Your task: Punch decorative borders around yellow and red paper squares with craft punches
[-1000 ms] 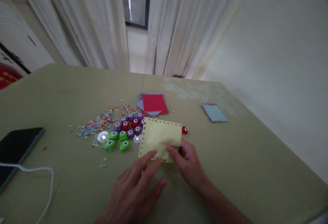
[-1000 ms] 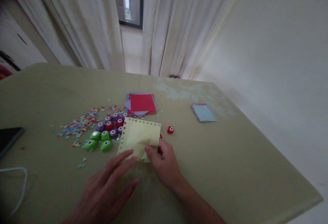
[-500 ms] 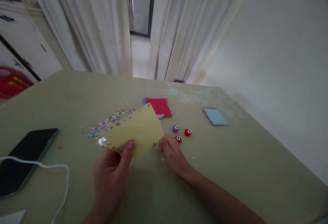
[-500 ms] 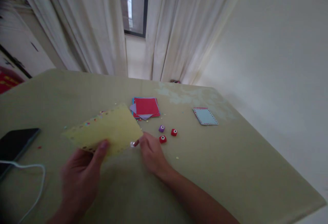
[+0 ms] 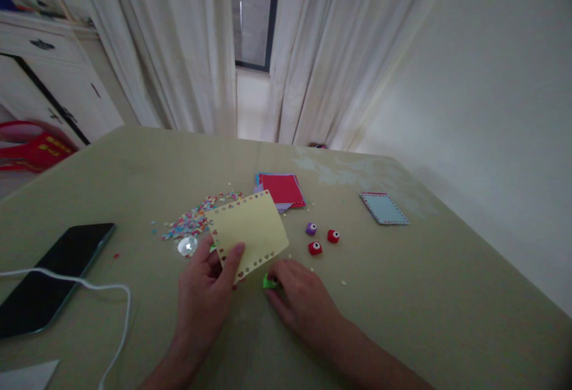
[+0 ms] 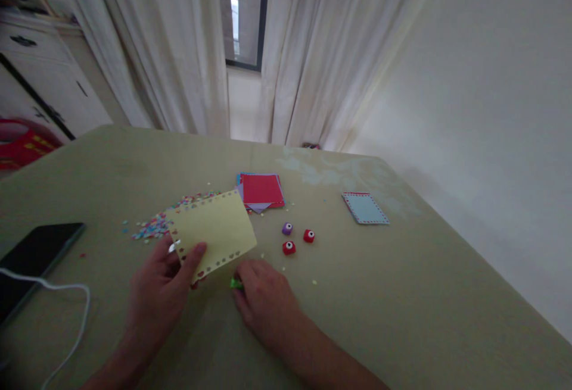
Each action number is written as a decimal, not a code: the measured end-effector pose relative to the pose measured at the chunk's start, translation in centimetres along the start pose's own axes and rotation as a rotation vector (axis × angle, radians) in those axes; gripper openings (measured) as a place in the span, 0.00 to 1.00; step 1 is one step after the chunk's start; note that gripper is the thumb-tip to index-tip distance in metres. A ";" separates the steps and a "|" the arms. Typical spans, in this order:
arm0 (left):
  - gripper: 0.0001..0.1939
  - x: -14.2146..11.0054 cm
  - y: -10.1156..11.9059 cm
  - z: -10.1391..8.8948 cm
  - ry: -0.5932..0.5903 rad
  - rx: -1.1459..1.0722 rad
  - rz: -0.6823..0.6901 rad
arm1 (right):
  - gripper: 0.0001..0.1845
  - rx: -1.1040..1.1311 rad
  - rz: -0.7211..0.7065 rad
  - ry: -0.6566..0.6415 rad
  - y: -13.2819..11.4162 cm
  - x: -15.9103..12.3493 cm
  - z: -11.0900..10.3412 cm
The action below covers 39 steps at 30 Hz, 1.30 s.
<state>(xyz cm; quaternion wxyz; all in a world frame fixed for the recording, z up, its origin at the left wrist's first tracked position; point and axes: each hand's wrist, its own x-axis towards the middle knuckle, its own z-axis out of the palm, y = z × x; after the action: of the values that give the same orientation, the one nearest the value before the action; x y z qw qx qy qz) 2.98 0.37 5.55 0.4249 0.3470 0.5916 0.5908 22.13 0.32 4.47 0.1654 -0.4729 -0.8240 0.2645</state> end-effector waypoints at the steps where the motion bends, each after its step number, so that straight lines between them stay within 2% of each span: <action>1: 0.19 0.0 -0.1 0.0 -0.019 0.014 0.001 | 0.10 0.068 0.051 0.032 0.2 -0.8 -0.1; 4: 0.16 -0.3 -0.2 0.0 -0.016 0.050 0.014 | 0.18 0.403 0.169 0.192 0.7 -2.2 -0.4; 6: 0.16 -0.5 -0.1 0.0 0.022 0.051 0.036 | 0.17 0.674 0.190 0.252 0.9 -2.2 -0.6; 8: 0.17 -0.9 0.1 0.2 0.047 0.033 0.047 | 0.13 0.940 0.214 0.252 1.2 -1.9 -0.8; 9: 0.18 -1.0 0.2 0.3 0.046 0.025 0.047 | 0.14 1.064 0.246 0.237 1.3 -1.7 -0.9; 12: 0.18 -1.4 0.1 0.3 0.039 0.060 0.043 | 0.26 1.358 0.392 0.184 1.5 -1.3 -0.8; 14: 0.19 -1.5 -0.2 0.2 0.034 0.120 0.046 | 0.29 1.457 0.458 0.176 1.4 -1.2 -0.8; 17: 0.20 -1.9 -0.8 0.1 0.016 0.165 0.050 | 0.27 1.553 0.472 0.207 1.0 -1.2 -0.8; 23: 0.17 -2.7 -0.6 0.5 0.064 0.244 0.092 | 0.30 1.685 0.463 0.204 1.1 -1.3 -0.8; 28: 0.16 -2.6 -0.4 0.5 0.055 0.277 0.128 | 0.32 1.675 0.480 0.227 1.3 -1.4 -0.8; 33: 0.16 -2.4 -0.9 0.4 0.105 0.286 0.145 | 0.31 1.649 0.471 0.213 1.1 -1.4 -0.8; 36: 0.19 -2.5 -1.1 0.4 0.061 0.278 0.114 | 0.31 1.637 0.459 0.211 1.1 -1.4 -0.7; 39: 0.20 -2.6 -1.2 0.3 0.074 0.252 0.089 | 0.32 1.644 0.455 0.229 1.1 -1.3 -0.6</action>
<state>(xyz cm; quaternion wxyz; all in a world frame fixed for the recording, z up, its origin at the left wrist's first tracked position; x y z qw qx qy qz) 4.43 -1.95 4.61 0.3294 0.4015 0.6605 0.5422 23.92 -0.19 4.28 0.4804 -0.3805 -0.2340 0.7548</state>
